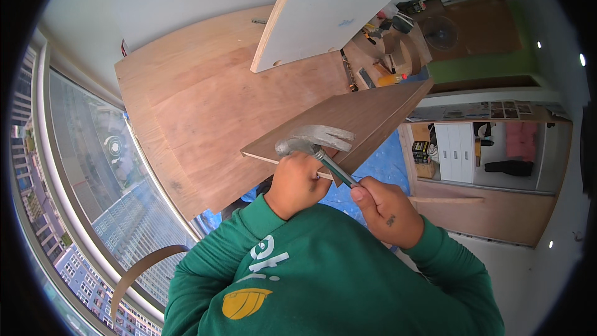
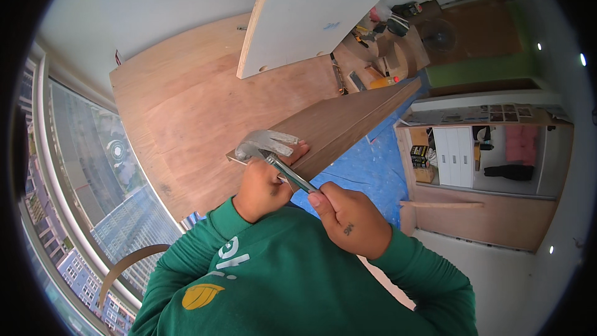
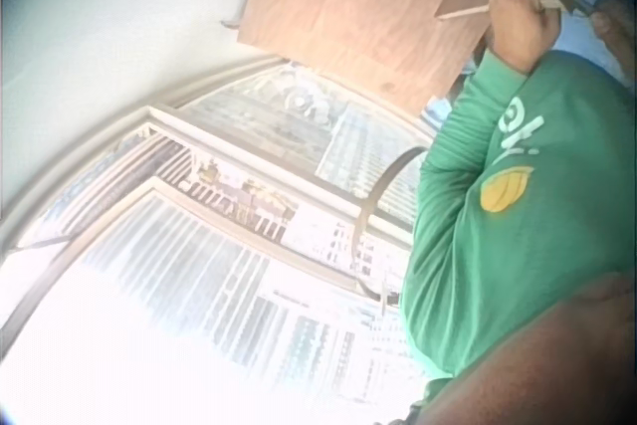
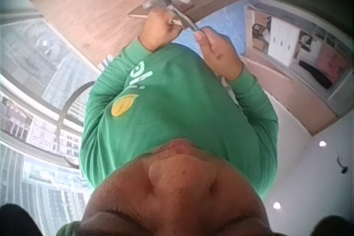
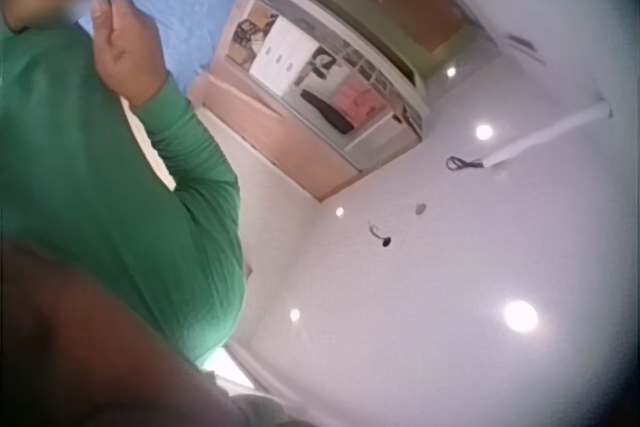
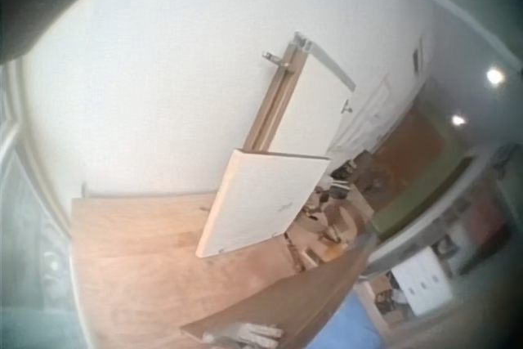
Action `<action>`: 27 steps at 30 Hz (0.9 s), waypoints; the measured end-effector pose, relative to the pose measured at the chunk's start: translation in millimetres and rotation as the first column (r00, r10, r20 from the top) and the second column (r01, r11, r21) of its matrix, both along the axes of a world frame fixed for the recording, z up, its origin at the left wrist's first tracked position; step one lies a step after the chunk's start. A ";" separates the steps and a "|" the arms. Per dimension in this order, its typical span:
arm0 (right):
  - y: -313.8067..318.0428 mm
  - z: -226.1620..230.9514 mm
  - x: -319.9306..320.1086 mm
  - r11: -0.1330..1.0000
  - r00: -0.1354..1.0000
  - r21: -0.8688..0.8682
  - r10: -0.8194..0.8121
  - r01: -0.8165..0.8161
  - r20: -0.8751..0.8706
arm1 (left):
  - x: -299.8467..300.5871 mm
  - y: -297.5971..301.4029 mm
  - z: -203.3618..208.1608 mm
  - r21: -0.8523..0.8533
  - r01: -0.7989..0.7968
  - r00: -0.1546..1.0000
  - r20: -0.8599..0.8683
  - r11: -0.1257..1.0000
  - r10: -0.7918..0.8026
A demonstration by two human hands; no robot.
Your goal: The person assembles a wooden cabinet by aligning and attaching edge banding to a white panel. They use a utility knife to trim the banding and a hammer to tap it into place, then position the panel against the wall.
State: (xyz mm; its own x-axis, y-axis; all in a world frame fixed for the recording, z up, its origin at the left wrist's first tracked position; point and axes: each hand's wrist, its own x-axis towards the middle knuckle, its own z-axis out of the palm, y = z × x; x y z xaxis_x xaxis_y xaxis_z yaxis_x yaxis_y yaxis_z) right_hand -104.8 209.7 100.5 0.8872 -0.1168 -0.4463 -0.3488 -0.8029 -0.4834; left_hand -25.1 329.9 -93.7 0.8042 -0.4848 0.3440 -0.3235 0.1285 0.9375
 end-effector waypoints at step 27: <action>-347.0 -21.6 54.2 0.732 0.746 -0.149 -0.643 0.665 0.171 | -2.9 0.5 12.0 -0.098 0.001 1.000 -0.002 0.995 -0.001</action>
